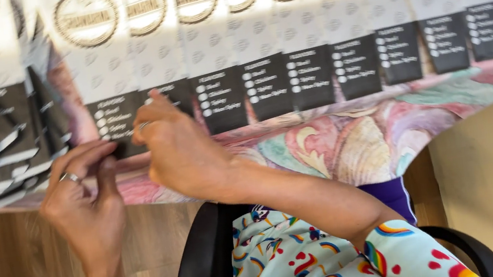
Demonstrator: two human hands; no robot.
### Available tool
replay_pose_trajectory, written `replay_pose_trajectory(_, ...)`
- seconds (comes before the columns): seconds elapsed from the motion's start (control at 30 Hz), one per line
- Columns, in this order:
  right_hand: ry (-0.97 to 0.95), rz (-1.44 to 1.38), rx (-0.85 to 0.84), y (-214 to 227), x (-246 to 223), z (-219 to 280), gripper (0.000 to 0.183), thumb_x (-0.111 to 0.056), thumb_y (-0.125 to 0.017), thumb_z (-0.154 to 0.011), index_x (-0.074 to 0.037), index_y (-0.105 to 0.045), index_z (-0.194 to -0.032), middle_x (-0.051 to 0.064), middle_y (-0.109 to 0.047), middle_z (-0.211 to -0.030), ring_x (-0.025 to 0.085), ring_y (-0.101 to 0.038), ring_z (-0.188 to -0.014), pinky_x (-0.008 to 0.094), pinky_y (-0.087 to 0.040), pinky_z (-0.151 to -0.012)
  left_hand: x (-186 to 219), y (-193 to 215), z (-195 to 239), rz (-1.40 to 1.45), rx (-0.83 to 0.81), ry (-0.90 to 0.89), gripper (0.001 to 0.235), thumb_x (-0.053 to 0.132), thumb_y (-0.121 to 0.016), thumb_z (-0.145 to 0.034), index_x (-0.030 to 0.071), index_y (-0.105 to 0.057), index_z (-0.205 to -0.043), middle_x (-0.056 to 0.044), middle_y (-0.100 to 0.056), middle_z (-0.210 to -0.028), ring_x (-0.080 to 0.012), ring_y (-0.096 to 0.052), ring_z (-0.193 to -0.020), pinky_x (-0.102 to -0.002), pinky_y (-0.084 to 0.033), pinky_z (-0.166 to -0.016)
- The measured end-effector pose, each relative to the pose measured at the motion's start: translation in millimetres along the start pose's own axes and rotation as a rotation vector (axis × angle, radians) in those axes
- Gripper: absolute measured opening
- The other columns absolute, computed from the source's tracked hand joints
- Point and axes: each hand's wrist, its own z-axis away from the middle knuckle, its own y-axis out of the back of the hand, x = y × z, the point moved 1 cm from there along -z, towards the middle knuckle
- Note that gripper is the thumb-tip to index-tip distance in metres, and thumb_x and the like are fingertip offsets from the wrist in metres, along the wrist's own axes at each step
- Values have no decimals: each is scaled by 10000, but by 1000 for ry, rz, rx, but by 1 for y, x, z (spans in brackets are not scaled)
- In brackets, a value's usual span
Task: The person folds several paper shawarma sleeves by hand, then applies glue from a bottle to the edge of each sleeve and presses them closed.
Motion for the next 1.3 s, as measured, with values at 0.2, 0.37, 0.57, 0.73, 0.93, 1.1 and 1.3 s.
replay_pose_trajectory(0.2, 70, -187, 137, 10, -10, 6, 452, 150, -669, -555, 21, -701, -987, 80, -616, -1081, 261, -672, -1067, 571, -241, -1368, -3, -30, 26, -165, 192, -239, 194, -145, -542, -1177, -243, -604, -1332, -362, -664, -1274, -487, -667, -1167, -530, -570, -986)
replay_pose_trajectory(0.37, 46, -207, 300, 170, 2, 49, 209, -45, -728, -990, -75, -643, -1179, 138, -673, -1244, 294, -658, -1292, 498, -434, -1289, 40, -41, 17, -266, 232, -462, 252, -246, -424, -1127, -258, -459, -1375, -445, -616, -1238, -556, -558, -1207, -597, -531, -1005)
replay_pose_trajectory(0.57, -205, 690, 573, 418, 142, 190, 162, -91, -811, -1058, -34, -669, -1110, 129, -660, -1121, 307, -639, -1043, 442, -494, -902, 85, -62, 3, -301, 183, -440, 208, -72, -518, -1231, -245, -540, -1345, -400, -505, -1283, -485, -554, -1201, -539, -570, -953)
replay_pose_trajectory(0.73, -595, 995, 413, 528, 189, 265, 318, 0, -712, -767, 17, -577, -1055, 164, -635, -1085, 371, -544, -1054, 448, -346, -915, 173, -162, -25, 219, 77, -421, 174, -35, -610, -1101, -104, -582, -1258, -243, -632, -1204, -366, -603, -1175, -444, -504, -1046)
replay_pose_trajectory(0.93, -1084, 618, 170, 536, 147, 248, 416, -238, -727, -778, -37, -376, -680, 71, -280, -645, 194, -258, -665, 423, -192, -572, 305, -319, -42, 531, -373, -700, 117, 32, -609, -1015, -49, -693, -1020, -148, -637, -1086, -301, -591, -1062, -451, -468, -1000)
replay_pose_trajectory(1.1, -714, -151, 912, 516, 123, 275, 317, -82, -798, -884, -67, -597, -1129, 73, -755, -1124, 130, -755, -958, 185, -609, -753, 324, -427, -39, 310, -503, -767, 149, 49, -640, -966, -40, -755, -939, -180, -717, -1118, -308, -594, -1144, -463, -471, -910)
replay_pose_trajectory(1.3, -343, -330, 1024, 489, 115, 299, 406, 28, -747, -962, 27, -495, -1280, 215, -689, -1136, 379, -757, -1004, 447, -722, -721, 327, -436, -37, 323, -562, -701, 143, 76, -752, -897, -55, -767, -955, -139, -718, -1077, -267, -560, -1112, -423, -484, -886)
